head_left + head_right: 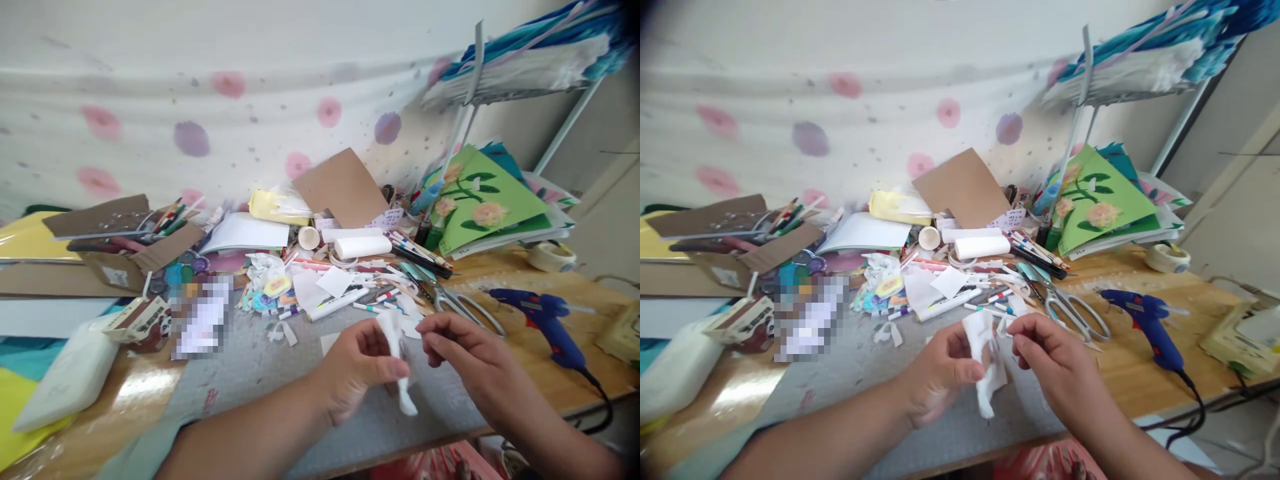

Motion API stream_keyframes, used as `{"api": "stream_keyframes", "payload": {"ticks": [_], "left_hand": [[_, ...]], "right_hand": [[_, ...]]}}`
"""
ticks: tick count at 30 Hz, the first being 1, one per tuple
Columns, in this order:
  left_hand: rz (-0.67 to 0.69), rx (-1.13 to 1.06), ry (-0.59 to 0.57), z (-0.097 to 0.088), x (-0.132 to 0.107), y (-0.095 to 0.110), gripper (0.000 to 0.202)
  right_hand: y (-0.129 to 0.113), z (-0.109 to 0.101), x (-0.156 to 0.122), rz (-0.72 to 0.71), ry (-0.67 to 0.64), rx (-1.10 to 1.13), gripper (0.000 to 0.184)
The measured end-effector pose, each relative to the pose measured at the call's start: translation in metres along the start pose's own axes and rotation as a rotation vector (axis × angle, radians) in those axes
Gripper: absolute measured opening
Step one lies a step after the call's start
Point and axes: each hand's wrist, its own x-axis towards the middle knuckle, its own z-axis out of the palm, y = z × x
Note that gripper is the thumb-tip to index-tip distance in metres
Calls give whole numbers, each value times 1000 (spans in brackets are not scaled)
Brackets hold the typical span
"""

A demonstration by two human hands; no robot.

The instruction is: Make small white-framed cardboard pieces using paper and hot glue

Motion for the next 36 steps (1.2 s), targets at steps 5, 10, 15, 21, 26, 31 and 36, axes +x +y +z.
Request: {"api": "stream_keyframes", "payload": {"ticks": [5, 10, 15, 21, 26, 31, 36], "left_hand": [[45, -33, 183, -20, -12, 14, 37], [57, -78, 223, -33, -15, 21, 39], [51, -120, 170, -30, -14, 26, 37], [12, -88, 104, -26, -16, 25, 41], [-60, -22, 33, -23, -20, 18, 44], [-55, -12, 47, -20, -21, 15, 46], [-47, -20, 65, -19, -21, 14, 46]], "right_hand": [[1, 5, 4, 12, -32, -17, 12], [-8, 6, 6, -122, -84, -103, 18], [-4, 4, 7, 17, -128, 110, 12], [-5, 11, 8, -6, -95, 177, 17], [-18, 23, 6, -190, -89, 0, 13], [-20, 34, 6, -167, -44, -45, 10], [-21, 36, 7, -153, -19, -67, 6]]}}
